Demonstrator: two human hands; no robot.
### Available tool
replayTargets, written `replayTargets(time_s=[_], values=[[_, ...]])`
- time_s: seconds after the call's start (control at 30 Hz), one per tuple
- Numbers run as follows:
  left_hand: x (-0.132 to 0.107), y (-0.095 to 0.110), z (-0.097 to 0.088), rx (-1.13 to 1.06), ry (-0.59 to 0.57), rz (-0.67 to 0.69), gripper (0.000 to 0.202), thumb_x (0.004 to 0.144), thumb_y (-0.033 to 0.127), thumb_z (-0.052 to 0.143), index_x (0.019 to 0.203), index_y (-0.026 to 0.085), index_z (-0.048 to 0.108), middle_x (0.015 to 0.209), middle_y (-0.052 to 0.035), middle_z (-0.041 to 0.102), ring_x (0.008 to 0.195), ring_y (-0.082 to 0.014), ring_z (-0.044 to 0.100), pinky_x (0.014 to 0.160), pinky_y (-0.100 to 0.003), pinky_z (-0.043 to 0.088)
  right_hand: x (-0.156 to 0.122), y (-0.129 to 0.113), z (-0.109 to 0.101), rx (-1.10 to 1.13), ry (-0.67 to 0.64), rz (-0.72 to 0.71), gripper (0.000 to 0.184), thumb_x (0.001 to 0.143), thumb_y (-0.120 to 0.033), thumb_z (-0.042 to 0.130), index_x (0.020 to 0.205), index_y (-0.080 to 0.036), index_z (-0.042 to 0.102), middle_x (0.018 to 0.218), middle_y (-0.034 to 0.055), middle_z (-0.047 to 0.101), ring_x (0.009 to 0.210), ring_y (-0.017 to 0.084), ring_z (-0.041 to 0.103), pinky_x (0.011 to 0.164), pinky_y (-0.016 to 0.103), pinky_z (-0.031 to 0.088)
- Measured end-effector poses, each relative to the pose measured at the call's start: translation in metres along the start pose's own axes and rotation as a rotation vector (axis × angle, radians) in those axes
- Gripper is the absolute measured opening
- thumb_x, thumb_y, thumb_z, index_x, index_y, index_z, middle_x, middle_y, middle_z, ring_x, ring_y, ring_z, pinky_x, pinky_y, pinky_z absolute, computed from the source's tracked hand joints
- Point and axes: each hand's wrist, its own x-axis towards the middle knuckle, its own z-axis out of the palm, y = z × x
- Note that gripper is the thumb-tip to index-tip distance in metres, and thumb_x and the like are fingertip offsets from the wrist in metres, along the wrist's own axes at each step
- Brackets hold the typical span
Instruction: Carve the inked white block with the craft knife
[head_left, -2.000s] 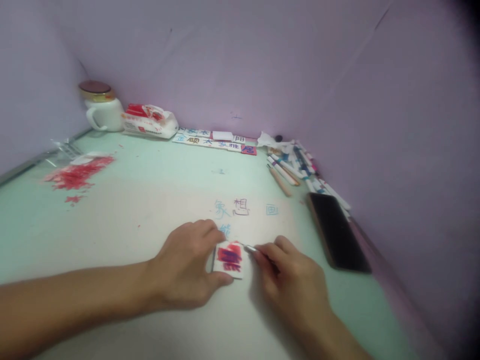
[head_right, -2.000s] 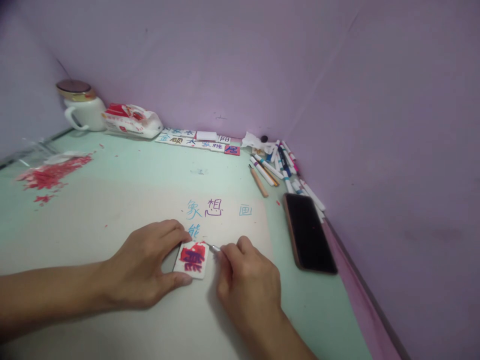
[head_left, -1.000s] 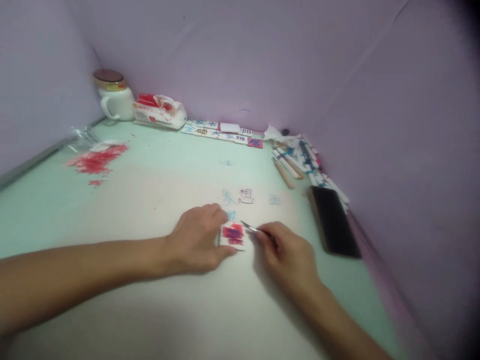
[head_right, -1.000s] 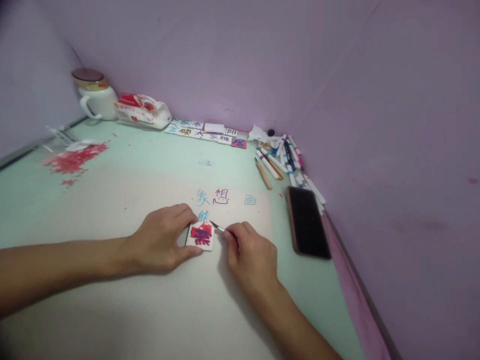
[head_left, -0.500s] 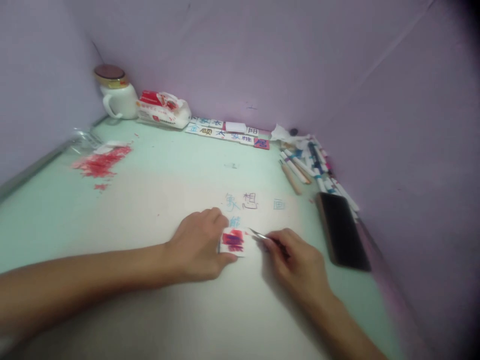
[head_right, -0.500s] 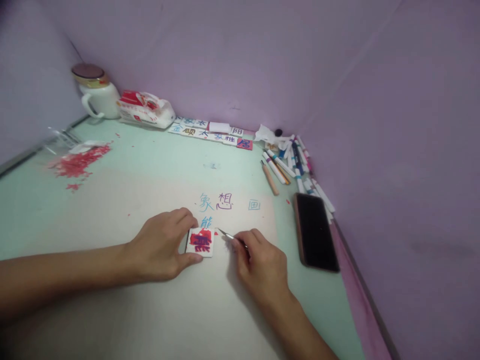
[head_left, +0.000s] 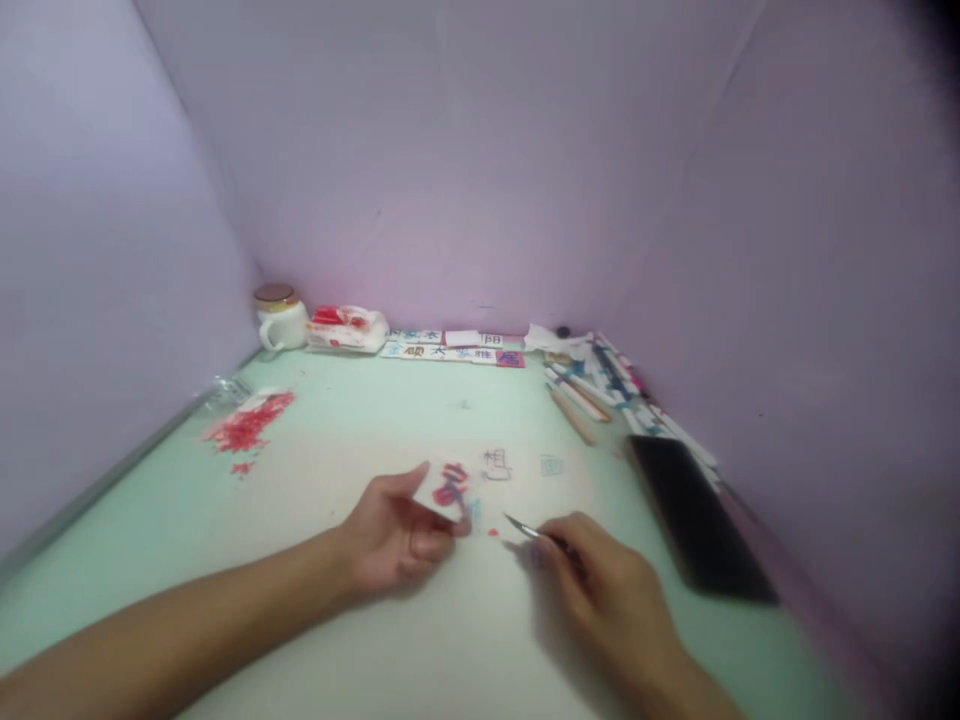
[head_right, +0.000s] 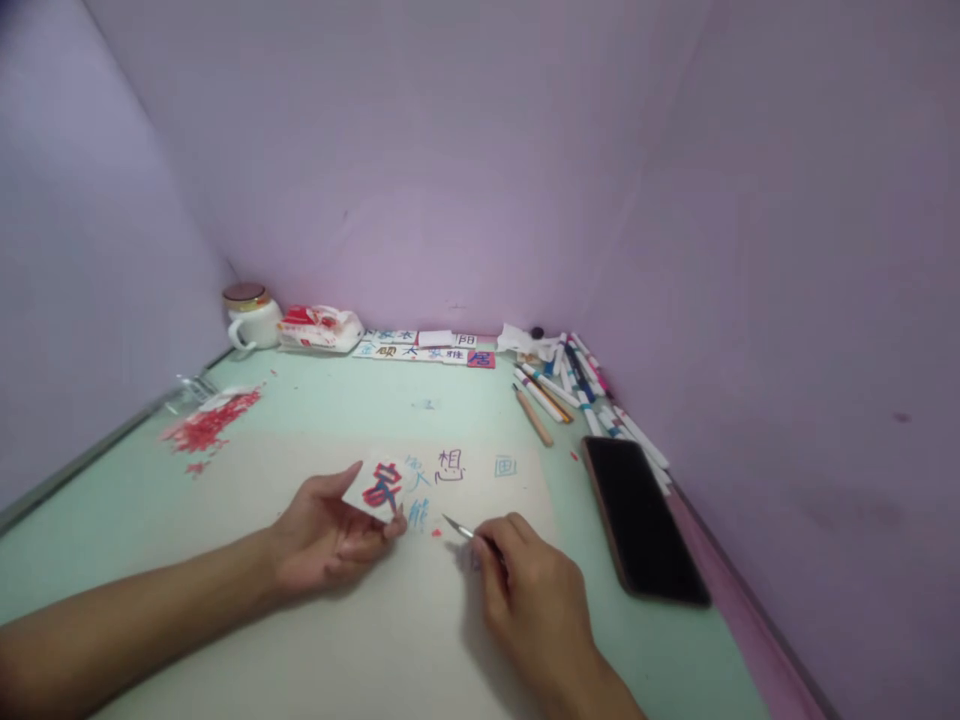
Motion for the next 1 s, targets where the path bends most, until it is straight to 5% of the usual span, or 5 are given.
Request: replayTargets(time_s=[0.27, 0.7, 0.87, 1.0], values=[[0.005, -0.009, -0.012, -0.194, -0.014, 0.005, 0.060, 0.064, 0.064, 0.055, 0.092, 0.012, 0.057, 0.084, -0.0052, 0.049, 0.050, -0.0076, 0.016, 0.045, -0.022, 0.009, -0.004, 0.000, 0.006, 0.004, -0.003, -0.043, 0.023, 0.093, -0.032, 0.040, 0.083, -0.025, 0.059, 0.074, -0.0014, 0.062, 0.060, 0.013, 0.058, 0.055, 0.024, 0.041], [0.005, -0.005, -0.006, -0.199, 0.073, 0.019, 0.051, 0.072, 0.061, 0.050, 0.086, 0.012, 0.058, 0.081, -0.0069, 0.054, 0.047, -0.0077, 0.031, 0.042, -0.022, 0.016, -0.004, 0.001, 0.010, 0.020, -0.029, 0.013, 0.024, 0.093, -0.034, 0.040, 0.082, -0.025, 0.060, 0.073, -0.0014, 0.063, 0.059, 0.013, 0.058, 0.056, 0.024, 0.041], [-0.004, -0.009, 0.000, 0.099, 0.108, 0.262, 0.051, 0.072, 0.063, 0.053, 0.076, 0.012, 0.057, 0.061, -0.0032, 0.051, 0.046, -0.0097, 0.038, 0.043, -0.023, 0.022, -0.003, -0.001, 0.009, 0.047, -0.029, 0.013, 0.025, 0.093, -0.033, 0.040, 0.082, -0.024, 0.061, 0.072, -0.0008, 0.062, 0.058, 0.012, 0.056, 0.054, 0.023, 0.039], [-0.015, -0.010, 0.004, 0.690, 0.218, 0.515, 0.042, 0.070, 0.053, 0.063, 0.089, 0.015, 0.061, 0.068, -0.0014, 0.052, 0.058, -0.0124, 0.045, 0.052, -0.024, 0.031, -0.003, -0.002, 0.006, 0.044, -0.033, 0.067, 0.023, 0.092, -0.032, 0.042, 0.083, -0.024, 0.061, 0.073, -0.0012, 0.062, 0.058, 0.012, 0.055, 0.054, 0.024, 0.038]])
